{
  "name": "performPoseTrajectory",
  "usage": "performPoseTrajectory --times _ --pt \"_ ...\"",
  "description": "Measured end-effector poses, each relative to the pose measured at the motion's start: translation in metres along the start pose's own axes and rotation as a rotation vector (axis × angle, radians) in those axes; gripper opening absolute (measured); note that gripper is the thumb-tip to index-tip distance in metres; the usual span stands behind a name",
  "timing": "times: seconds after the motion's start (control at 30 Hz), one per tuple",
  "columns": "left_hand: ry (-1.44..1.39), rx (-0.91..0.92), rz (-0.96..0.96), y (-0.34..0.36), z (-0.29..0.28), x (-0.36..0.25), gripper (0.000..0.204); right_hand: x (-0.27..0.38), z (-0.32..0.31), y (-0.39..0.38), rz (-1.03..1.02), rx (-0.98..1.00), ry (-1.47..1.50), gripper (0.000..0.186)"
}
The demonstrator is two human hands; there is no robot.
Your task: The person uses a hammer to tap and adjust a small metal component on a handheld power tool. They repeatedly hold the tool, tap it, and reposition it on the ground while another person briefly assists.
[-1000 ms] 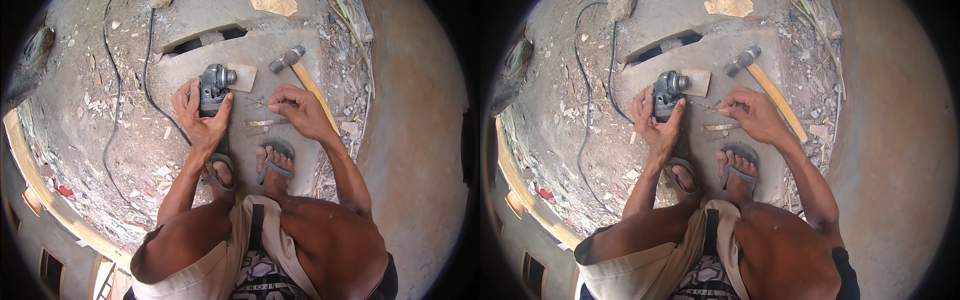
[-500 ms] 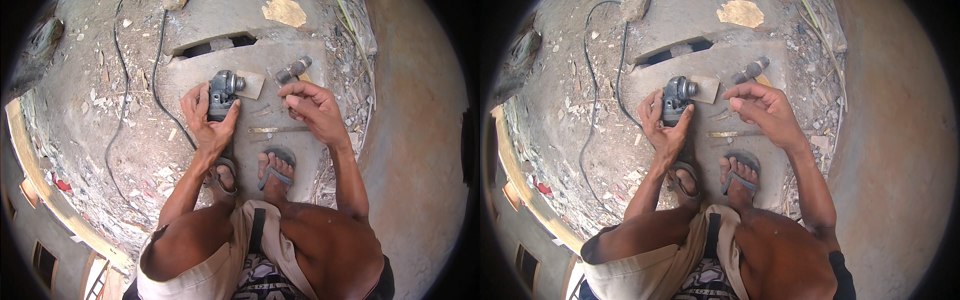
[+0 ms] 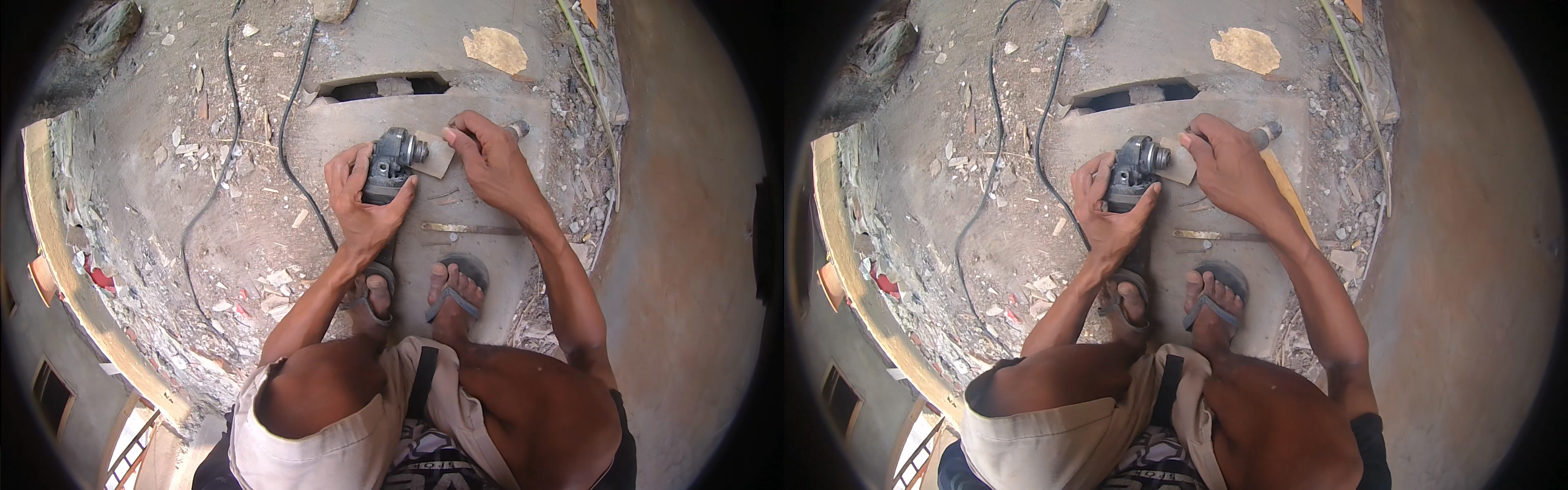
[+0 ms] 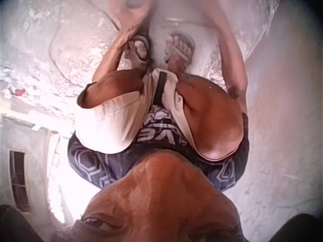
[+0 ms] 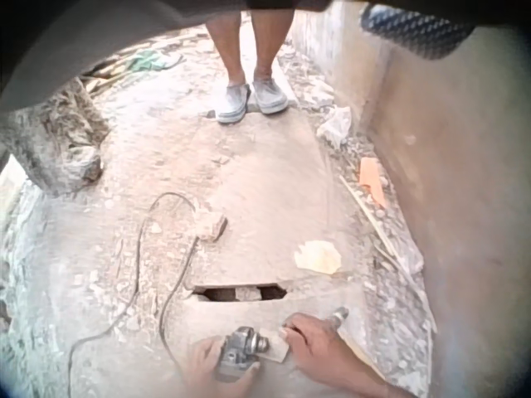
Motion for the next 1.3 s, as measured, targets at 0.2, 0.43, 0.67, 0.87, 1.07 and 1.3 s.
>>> performPoseTrajectory --times 0.2,0.43,0.67,0.87,1.07,1.3 --pt "-0.006 0.010 0.012 0.001 0.003 0.000 0.065 -0.009 0.026 0.006 0.083 0.161 0.031 0.037" --pt "0.005 0.000 0.009 0.002 0.000 -0.002 0.064 -0.008 0.032 0.012 0.019 0.233 0.016 0.034" --pt "0.013 0.009 0.028 0.002 0.004 -0.002 0.062 -0.011 0.041 0.003 -0.090 0.011 -0.038 0.029" --pt "-0.055 -0.034 0.011 -0.001 0.002 0.000 0.061 -0.013 0.034 0.007 0.048 0.196 0.103 0.025" --pt "-0.045 -0.009 0.002 0.000 0.003 0.004 0.063 -0.008 0.010 -0.007 -0.147 -0.119 -0.136 0.035" --pt "0.020 0.069 -0.031 0.000 0.003 0.001 0.063 -0.010 0.031 -0.028 -0.190 -0.049 -0.352 0.043"
Point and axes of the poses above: each hand's wrist, its own y-axis towards the middle knuckle, its own z-axis out of the palm, x = y × z, the point moved 5 cm from there along y, towards the middle knuckle, and after that the axes turned 14 degrees about -y, right-handed, at the moved point
